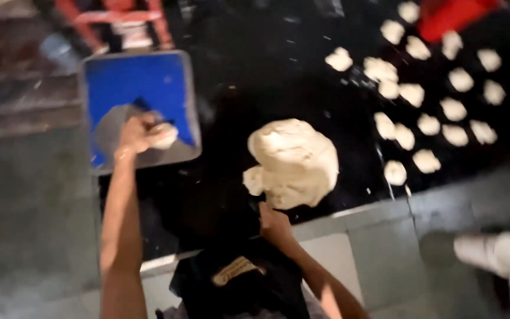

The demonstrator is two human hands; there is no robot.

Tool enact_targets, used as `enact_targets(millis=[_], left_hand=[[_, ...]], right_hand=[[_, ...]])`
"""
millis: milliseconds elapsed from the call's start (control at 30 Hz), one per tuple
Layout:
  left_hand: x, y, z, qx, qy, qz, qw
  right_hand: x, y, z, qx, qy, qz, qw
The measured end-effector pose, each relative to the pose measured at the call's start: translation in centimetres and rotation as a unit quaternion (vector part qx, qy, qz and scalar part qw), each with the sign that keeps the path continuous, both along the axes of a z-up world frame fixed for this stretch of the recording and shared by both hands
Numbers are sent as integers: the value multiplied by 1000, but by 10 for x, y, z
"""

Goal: Cutting large pieces of dough into smaller portions and weighing them on a scale for consistency.

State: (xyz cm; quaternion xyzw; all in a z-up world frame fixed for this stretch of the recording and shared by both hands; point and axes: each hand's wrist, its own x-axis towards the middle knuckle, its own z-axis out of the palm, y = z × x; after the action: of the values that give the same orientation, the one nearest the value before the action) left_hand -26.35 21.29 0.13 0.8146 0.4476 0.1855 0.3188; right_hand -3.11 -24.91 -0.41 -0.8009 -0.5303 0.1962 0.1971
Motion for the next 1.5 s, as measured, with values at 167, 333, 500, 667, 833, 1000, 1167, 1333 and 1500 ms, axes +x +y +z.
enact_targets(millis=[167, 333, 500, 667, 833, 1000, 1167, 1333, 1500], left_hand=[[96, -44, 61, -216, 137, -124, 959], [273, -152, 113, -100, -221, -285, 927], [373, -207, 133, -188, -127, -376, 898], [300, -205, -7, 87, 172, -393, 899], [184, -244, -68, 42, 221, -313, 923], [132, -276, -54, -49, 58, -176, 981], [65, -259, -30, -138, -58, -106, 983], [32, -163, 76, -188, -431, 9, 882], [-41, -96, 119, 70, -168, -49, 982]], right_hand=[[7, 5, 11, 1, 61, -16, 998], [33, 2, 22, -28, 77, -5, 997], [69, -38, 8, 38, 131, -37, 990], [101, -82, 28, 119, 225, -153, 955], [108, -36, 96, 102, 164, -175, 965], [68, 86, 28, 42, 53, -106, 992], [63, 145, 22, -47, 86, -13, 995], [62, 147, -21, 30, 33, -15, 999], [7, 122, 10, 6, -44, -70, 997]])
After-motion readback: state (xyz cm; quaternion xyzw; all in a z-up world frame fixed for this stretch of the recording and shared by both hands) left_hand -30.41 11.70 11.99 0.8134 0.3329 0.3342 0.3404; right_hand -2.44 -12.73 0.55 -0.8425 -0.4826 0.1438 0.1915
